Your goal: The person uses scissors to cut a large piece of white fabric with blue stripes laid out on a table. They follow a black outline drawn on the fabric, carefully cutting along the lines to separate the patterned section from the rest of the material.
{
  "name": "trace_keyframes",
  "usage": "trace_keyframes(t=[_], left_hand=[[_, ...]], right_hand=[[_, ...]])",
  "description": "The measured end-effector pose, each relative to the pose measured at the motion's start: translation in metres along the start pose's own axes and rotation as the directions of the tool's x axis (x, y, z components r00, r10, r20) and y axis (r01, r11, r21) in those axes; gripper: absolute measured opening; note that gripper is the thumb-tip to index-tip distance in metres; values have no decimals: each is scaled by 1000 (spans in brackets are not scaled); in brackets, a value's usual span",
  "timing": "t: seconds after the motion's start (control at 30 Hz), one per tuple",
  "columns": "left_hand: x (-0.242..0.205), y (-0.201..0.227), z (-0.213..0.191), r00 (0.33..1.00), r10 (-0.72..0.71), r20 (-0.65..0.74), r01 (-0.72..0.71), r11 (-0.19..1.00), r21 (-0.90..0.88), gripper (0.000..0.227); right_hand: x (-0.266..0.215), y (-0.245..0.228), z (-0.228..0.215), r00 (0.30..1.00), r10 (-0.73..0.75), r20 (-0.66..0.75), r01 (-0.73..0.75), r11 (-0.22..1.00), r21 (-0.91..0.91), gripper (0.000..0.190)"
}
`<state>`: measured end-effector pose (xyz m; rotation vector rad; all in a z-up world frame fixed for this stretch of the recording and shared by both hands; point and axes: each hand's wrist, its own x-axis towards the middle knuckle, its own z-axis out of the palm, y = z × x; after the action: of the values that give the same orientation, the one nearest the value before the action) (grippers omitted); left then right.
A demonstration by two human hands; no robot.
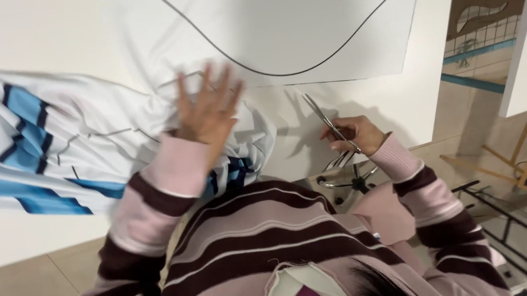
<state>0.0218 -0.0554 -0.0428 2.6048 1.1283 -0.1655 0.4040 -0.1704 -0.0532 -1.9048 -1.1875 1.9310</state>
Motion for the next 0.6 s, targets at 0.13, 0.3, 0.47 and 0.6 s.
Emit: trace_keyframes(t=[0.13,0.3,0.47,0.6], left_hand=[[2,64,3,994,45,-102,-56,993,-108,77],[12,99,28,970,-227,-90,201,951,-236,83],[34,101,65,873,-442,-206,383,883,-272,81],[32,121,80,816,-498,-294,374,842,-389,79]], right_hand=[[23,-10,-5,979,50,199,-37,997,-69,44],[52,-61,11,959,41,280,1,989,-148,40],[72,-68,3,922,-17,387,49,996,-75,34],[69,-71,-3,916,23,400,29,992,-123,29]])
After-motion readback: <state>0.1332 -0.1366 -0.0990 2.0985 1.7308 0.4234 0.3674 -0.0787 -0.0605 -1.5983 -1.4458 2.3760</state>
